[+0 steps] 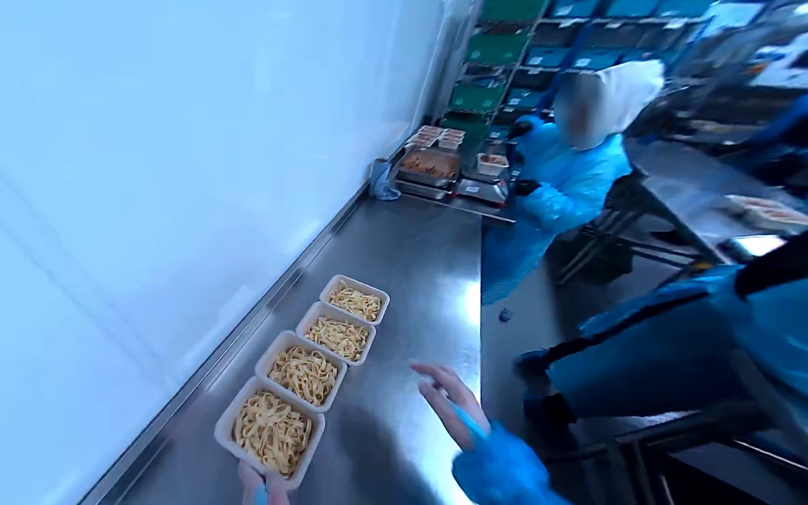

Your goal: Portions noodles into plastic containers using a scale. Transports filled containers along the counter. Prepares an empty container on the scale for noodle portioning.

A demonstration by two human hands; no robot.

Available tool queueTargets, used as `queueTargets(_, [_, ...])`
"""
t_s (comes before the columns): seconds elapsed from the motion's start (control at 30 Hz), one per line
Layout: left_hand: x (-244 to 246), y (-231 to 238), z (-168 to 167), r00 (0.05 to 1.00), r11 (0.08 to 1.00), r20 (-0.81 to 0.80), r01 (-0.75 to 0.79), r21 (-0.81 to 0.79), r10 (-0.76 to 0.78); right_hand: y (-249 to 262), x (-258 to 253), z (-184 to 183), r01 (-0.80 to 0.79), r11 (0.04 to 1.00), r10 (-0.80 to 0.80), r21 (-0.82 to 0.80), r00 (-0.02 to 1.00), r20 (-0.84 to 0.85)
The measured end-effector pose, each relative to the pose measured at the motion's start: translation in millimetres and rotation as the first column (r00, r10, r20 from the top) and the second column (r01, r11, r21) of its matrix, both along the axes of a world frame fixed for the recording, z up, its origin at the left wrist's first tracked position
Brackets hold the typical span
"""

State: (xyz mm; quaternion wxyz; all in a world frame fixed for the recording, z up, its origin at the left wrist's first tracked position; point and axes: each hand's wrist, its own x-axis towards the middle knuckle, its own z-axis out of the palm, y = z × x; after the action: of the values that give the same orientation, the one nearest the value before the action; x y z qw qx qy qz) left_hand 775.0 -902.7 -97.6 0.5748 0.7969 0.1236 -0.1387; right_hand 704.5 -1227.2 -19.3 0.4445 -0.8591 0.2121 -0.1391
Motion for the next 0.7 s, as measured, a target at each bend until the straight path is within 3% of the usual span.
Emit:
queueTargets(0.1, [66,-101,-5,0.997,0.961,0.032,0.081,-0.265,-0.075,9,-84,-15,0.254,0.959,-0.262,0.126,0.964,0.050])
queueTargets(0.17, [97,-155,4,0.977,0.882,-0.008,0.189,-0.432,-0.213,39,-122,-16,0.316,0.924,-0.322,0.216,0.947,-0.009])
queueTargets(0.23, [96,-178,17,0.944,0.806,0.044,0.304,-0.508,-0.328,67,-141,-16,0.297,0.915,-0.293,0.274,0.954,-0.058])
queueTargets(0.3, [67,-167,42,0.885,0.730,0.174,0.457,-0.509,-0.433,91,-148,-11,0.252,0.915,-0.248,0.314,0.967,-0.054])
queueTargets(0.4, [23,-98,72,0.836,0.736,0.289,0.548,-0.398,-0.466,133,-129,-2,0.149,0.926,-0.163,0.346,0.987,0.009])
queueTargets(0.5, [-9,3,116,0.882,0.853,0.285,0.449,-0.266,-0.376,190,-101,16,-0.019,0.935,-0.030,0.355,0.991,0.133])
queueTargets(0.57, [-38,89,159,0.914,0.927,0.315,0.325,-0.184,-0.258,237,-95,31,-0.237,0.924,0.159,0.299,0.952,0.263])
queueTargets(0.7, [-112,293,231,0.860,1.000,0.511,0.016,-0.011,-0.008,343,-110,54,-0.664,0.719,0.605,0.205,0.743,0.285])
